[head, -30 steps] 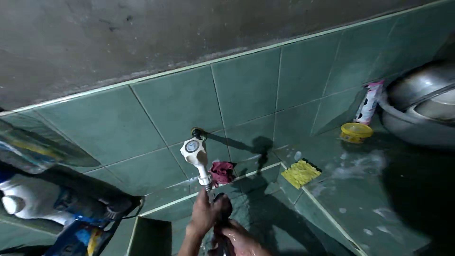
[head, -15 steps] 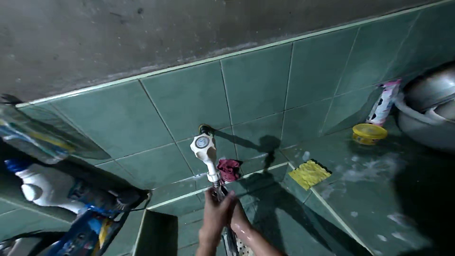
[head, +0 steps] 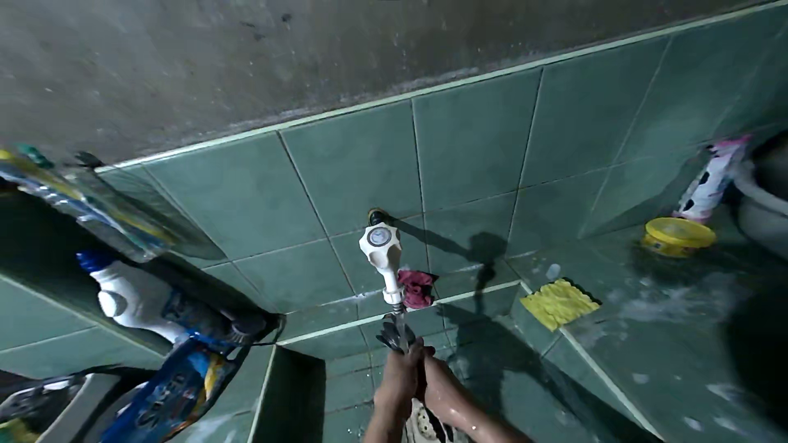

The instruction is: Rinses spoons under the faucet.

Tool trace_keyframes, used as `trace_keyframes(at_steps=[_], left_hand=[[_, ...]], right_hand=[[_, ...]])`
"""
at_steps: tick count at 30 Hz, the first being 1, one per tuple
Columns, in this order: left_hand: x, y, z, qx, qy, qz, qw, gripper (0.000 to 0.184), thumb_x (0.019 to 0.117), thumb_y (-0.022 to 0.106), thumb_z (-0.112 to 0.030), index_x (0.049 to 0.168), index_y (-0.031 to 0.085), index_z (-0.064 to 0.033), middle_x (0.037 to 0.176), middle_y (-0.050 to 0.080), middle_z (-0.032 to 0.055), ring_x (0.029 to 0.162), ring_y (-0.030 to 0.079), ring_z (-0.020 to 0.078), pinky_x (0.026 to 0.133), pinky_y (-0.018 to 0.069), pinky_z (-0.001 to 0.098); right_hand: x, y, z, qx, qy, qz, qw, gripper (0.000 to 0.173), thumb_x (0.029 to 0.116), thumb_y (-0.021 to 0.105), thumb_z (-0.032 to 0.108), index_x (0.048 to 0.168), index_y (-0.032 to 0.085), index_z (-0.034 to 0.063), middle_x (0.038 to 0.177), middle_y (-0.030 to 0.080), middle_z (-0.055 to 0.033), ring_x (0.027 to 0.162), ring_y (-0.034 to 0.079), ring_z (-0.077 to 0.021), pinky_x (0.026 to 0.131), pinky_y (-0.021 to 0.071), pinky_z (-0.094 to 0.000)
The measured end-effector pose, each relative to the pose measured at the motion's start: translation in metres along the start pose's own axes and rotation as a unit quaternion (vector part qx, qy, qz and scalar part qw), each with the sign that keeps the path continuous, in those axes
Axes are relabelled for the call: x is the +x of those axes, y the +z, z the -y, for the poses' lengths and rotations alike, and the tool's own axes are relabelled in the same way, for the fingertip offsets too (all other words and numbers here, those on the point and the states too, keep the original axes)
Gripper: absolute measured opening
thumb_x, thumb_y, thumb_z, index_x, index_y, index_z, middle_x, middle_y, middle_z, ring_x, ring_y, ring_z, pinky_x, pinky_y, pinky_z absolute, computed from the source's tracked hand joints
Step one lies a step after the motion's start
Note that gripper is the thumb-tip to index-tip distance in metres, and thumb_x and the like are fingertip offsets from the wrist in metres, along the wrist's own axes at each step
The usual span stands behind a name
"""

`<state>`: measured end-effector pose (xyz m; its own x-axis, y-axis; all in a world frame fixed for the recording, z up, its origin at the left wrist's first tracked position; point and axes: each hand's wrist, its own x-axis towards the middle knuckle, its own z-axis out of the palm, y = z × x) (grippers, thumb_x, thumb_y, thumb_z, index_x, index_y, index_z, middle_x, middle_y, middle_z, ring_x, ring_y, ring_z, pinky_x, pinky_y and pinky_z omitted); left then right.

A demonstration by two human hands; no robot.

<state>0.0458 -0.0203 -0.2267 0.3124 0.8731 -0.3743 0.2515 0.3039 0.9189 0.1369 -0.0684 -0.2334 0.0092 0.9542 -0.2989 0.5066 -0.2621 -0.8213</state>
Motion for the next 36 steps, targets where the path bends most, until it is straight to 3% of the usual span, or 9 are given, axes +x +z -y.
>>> trace_keyframes(at_steps=[3, 7, 10, 17, 24, 29, 32, 34, 36], left_hand=[[0.01, -0.01, 0.007, -0.021, 0.012, 0.003, 1.0, 0.032, 0.1112, 0.042, -0.019, 0.131, 0.048, 0.0054, 0.092, 0.068, 0.0087, 0.077, 0.066, 0.0123, 0.072, 0.0562, 0.0309], [0.019, -0.019, 0.01, 0.083, 0.029, 0.078, 0.993, 0.025, 0.1062, 0.052, -0.012, 0.123, 0.054, 0.0065, 0.09, 0.062, 0.0041, 0.08, 0.061, 0.0086, 0.079, 0.0521, 0.0268], [0.014, -0.019, 0.008, 0.143, 0.025, 0.108, 0.984, 0.024, 0.101, 0.061, -0.01, 0.12, 0.059, 0.0058, 0.095, 0.063, 0.0064, 0.083, 0.061, 0.0099, 0.08, 0.0521, 0.029], [-0.017, -0.029, -0.004, 0.352, -0.076, 0.15, 0.921, 0.041, 0.0992, 0.065, -0.017, 0.133, 0.056, 0.0044, 0.121, 0.064, 0.0235, 0.107, 0.066, 0.0334, 0.097, 0.051, 0.0513], [-0.087, -0.053, -0.043, 0.578, -0.098, 0.18, 0.79, 0.039, 0.1046, 0.055, -0.012, 0.135, 0.054, 0.0116, 0.141, 0.054, 0.0308, 0.133, 0.053, 0.0431, 0.11, 0.0411, 0.0566], [-0.145, -0.121, -0.111, 0.462, 0.054, 0.004, 0.885, 0.028, 0.1061, 0.056, -0.018, 0.124, 0.063, 0.0022, 0.107, 0.068, 0.0189, 0.093, 0.065, 0.0294, 0.087, 0.0527, 0.0477], [-0.159, -0.135, -0.091, 0.12, 0.166, -0.056, 0.977, 0.022, 0.1095, 0.046, -0.016, 0.118, 0.058, 0.0002, 0.081, 0.062, 0.0021, 0.063, 0.056, 0.0062, 0.061, 0.0508, 0.0235], [-0.142, -0.121, -0.046, 0.045, 0.111, -0.068, 0.99, 0.026, 0.1113, 0.042, -0.022, 0.121, 0.054, -0.0004, 0.076, 0.059, 0.0047, 0.06, 0.06, 0.0106, 0.059, 0.0563, 0.0274], [-0.133, -0.103, 0.003, 0.284, -0.029, -0.018, 0.958, 0.035, 0.1097, 0.045, -0.016, 0.136, 0.056, 0.005, 0.116, 0.066, 0.022, 0.102, 0.067, 0.0295, 0.093, 0.0537, 0.045]], right_hand=[[-0.007, -0.053, 0.021, -0.119, -0.01, 0.051, 0.992, 0.048, 0.0944, 0.073, 0.02, 0.129, 0.06, -0.0098, 0.128, 0.06, -0.0302, 0.121, 0.059, -0.0421, 0.104, 0.0454, -0.0573], [-0.022, -0.112, 0.097, -0.158, -0.209, -0.249, 0.932, 0.045, 0.1, 0.067, 0.019, 0.141, 0.057, 0.0035, 0.145, 0.054, -0.022, 0.125, 0.06, -0.0369, 0.102, 0.0513, -0.0508], [-0.019, -0.128, 0.149, -0.283, -0.329, -0.131, 0.891, 0.052, 0.0991, 0.068, 0.013, 0.149, 0.054, 0.0128, 0.161, 0.037, -0.0191, 0.141, 0.046, -0.0374, 0.112, 0.0436, -0.0475], [-0.022, -0.08, 0.205, -0.516, -0.117, -0.186, 0.828, 0.031, 0.1049, 0.051, 0.003, 0.131, 0.055, -0.0136, 0.12, 0.061, -0.0314, 0.11, 0.065, -0.0447, 0.085, 0.0556, -0.0503], [-0.02, -0.07, 0.197, -0.506, -0.118, -0.229, 0.823, 0.034, 0.105, 0.043, -0.005, 0.137, 0.047, -0.0169, 0.128, 0.056, -0.0348, 0.12, 0.059, -0.0477, 0.097, 0.0511, -0.0517], [-0.02, -0.076, 0.196, -0.47, -0.132, -0.212, 0.847, 0.038, 0.1046, 0.05, 0.0, 0.14, 0.047, -0.0137, 0.131, 0.055, -0.0357, 0.119, 0.06, -0.0494, 0.094, 0.0525, -0.0546], [-0.02, -0.069, 0.192, -0.465, -0.146, -0.24, 0.84, 0.035, 0.1016, 0.048, -0.008, 0.136, 0.049, -0.0155, 0.127, 0.057, -0.0363, 0.12, 0.058, -0.0516, 0.095, 0.0523, -0.0557], [-0.018, -0.069, 0.19, -0.468, -0.155, -0.238, 0.837, 0.035, 0.1017, 0.05, -0.007, 0.136, 0.048, -0.0156, 0.127, 0.056, -0.0375, 0.119, 0.058, -0.0543, 0.094, 0.0527, -0.0585], [-0.021, -0.073, 0.184, -0.467, -0.166, -0.223, 0.839, 0.039, 0.1005, 0.057, -0.002, 0.137, 0.05, -0.013, 0.128, 0.057, -0.0376, 0.117, 0.058, -0.0564, 0.092, 0.0519, -0.0639]])
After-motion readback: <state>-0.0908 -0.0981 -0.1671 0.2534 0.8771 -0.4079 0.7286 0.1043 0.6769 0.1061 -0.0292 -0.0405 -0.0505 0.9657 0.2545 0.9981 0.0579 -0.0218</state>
